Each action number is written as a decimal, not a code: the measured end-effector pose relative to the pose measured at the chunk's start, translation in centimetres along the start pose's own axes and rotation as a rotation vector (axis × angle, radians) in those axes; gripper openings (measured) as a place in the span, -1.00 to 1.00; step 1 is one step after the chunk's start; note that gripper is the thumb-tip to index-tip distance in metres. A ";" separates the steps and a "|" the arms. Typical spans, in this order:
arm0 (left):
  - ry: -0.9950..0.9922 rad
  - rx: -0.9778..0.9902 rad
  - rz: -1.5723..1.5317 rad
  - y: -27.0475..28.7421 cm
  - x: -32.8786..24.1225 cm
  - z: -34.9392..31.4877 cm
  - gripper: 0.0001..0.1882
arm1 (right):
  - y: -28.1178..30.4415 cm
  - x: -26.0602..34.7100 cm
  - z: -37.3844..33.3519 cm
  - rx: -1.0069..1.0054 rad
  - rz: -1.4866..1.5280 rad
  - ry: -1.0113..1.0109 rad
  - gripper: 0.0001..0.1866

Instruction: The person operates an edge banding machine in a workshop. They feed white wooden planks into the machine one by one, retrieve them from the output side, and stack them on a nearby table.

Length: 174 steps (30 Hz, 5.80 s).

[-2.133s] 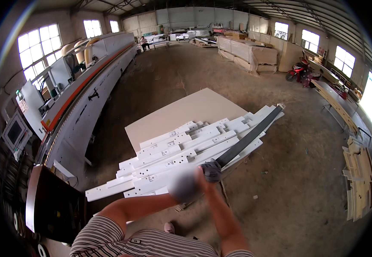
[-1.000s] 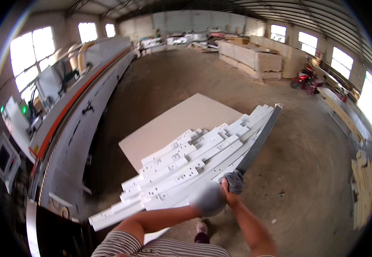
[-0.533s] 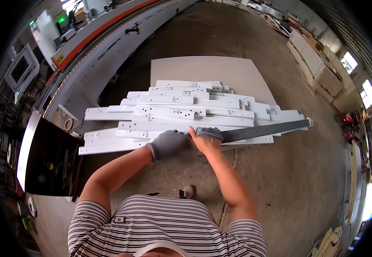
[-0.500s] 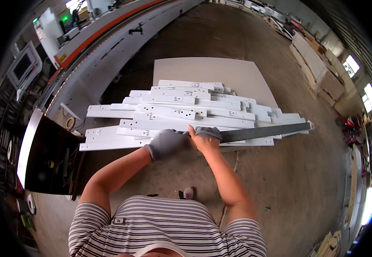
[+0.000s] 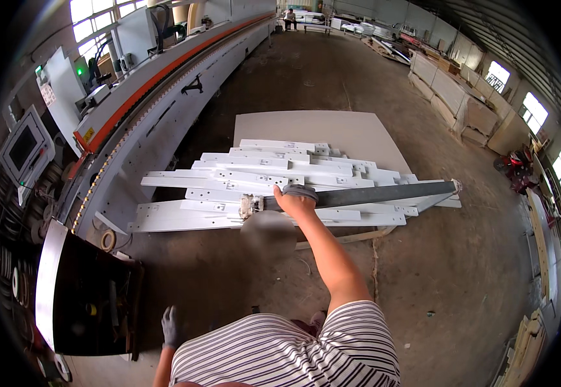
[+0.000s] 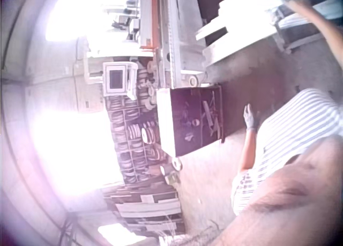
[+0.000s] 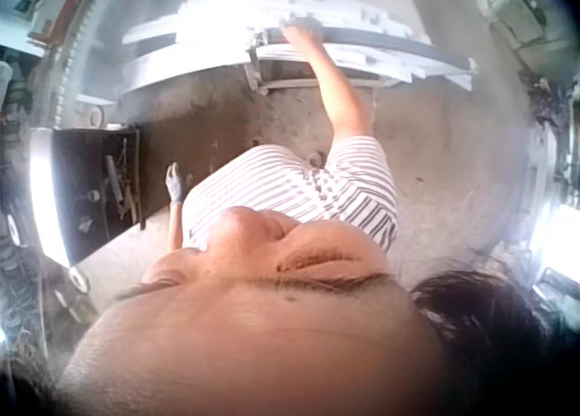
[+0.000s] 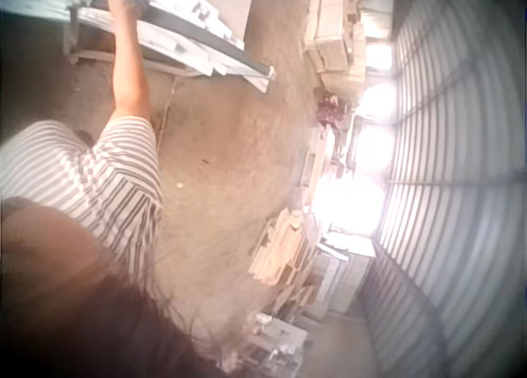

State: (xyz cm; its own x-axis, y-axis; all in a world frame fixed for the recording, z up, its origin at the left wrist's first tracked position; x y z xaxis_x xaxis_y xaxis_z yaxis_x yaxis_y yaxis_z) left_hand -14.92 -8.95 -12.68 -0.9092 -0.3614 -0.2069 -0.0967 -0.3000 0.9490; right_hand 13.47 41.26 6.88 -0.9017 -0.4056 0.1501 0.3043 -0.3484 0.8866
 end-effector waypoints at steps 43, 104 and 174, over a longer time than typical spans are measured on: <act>0.967 -0.468 0.381 16.2 59.8 13.6 -0.47 | -2.5 6.8 3.2 -0.406 -0.275 -0.252 -0.69; 1.023 -0.630 0.368 20.2 56.6 5.6 -0.65 | -7.2 112.4 24.9 0.127 1.471 0.390 -0.69; 0.993 -0.632 0.320 22.9 55.9 5.4 -0.69 | -7.6 122.2 22.2 0.283 1.321 0.330 -0.49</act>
State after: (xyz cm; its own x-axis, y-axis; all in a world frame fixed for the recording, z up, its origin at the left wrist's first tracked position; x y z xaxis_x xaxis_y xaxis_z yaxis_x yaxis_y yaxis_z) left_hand -70.15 -31.28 -1.26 -0.1245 -0.9324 -0.3394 0.5404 -0.3505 0.7649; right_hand -105.83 13.12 28.17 0.1271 -0.4896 0.8627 0.7571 0.6098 0.2345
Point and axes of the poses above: each hand's wrist, its own z-axis towards the middle knuckle, its own y-axis out of the back of the hand, x = y × z, the point moved 7 cm from there along z, towards the middle knuckle, and after that the axes turned 8 degrees about -x, right-handed, at the moved point
